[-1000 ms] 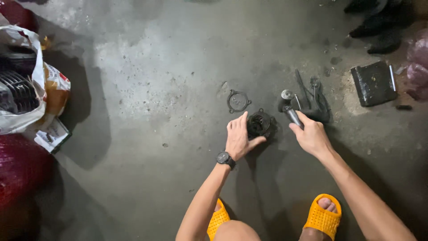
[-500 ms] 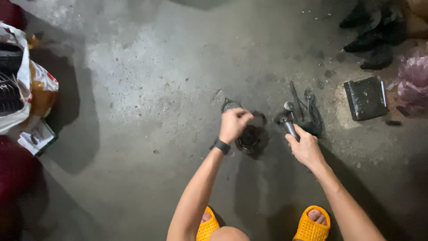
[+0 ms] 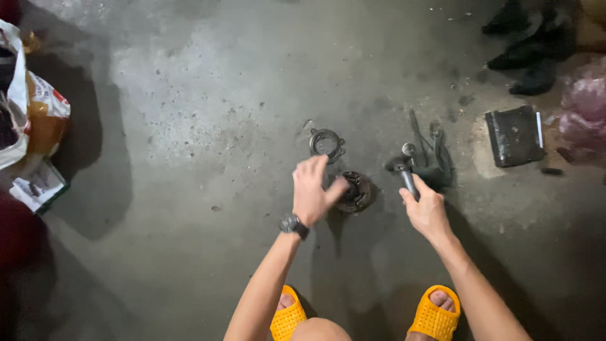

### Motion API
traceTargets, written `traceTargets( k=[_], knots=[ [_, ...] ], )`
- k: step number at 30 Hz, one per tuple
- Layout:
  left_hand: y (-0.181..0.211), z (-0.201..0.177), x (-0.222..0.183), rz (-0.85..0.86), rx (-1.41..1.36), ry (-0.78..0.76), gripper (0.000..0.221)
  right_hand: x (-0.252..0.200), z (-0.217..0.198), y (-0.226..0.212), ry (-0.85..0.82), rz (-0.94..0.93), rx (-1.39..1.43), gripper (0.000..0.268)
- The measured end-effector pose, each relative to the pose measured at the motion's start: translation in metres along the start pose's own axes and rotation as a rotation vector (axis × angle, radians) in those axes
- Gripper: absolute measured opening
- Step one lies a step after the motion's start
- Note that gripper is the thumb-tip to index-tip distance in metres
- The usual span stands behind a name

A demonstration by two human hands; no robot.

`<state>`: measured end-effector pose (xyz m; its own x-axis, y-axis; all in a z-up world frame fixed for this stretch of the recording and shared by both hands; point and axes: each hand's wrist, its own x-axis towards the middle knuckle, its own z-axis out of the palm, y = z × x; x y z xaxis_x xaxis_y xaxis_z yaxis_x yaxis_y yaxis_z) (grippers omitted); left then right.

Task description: The person kneels on the workshop floor and uses pliers to pry apart a small mechanical assembly, tapping it with a hammer. They then walk to a metal cabinet, retrieve a component from inside, and carry the parts across the workshop toward a workbench.

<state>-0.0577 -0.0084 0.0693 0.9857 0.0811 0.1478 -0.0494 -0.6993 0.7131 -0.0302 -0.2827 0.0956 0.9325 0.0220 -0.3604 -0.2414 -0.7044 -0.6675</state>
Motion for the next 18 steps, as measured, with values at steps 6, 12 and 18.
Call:
traceTargets(
  k=[6, 12, 18],
  knots=[
    [0.013, 0.047, -0.037, 0.012, 0.268, -0.162, 0.126, -0.029, 0.004, -0.012, 0.048, -0.024, -0.052, 0.046],
    [0.011, 0.051, -0.030, 0.029, 0.107, -0.092, 0.123, -0.073, -0.008, -0.059, 0.081, -0.387, 0.071, 0.048],
    [0.015, 0.049, -0.024, 0.139, 0.051, -0.022, 0.121, -0.061, 0.001, -0.065, -0.131, -0.297, -0.066, 0.050]
  ],
)
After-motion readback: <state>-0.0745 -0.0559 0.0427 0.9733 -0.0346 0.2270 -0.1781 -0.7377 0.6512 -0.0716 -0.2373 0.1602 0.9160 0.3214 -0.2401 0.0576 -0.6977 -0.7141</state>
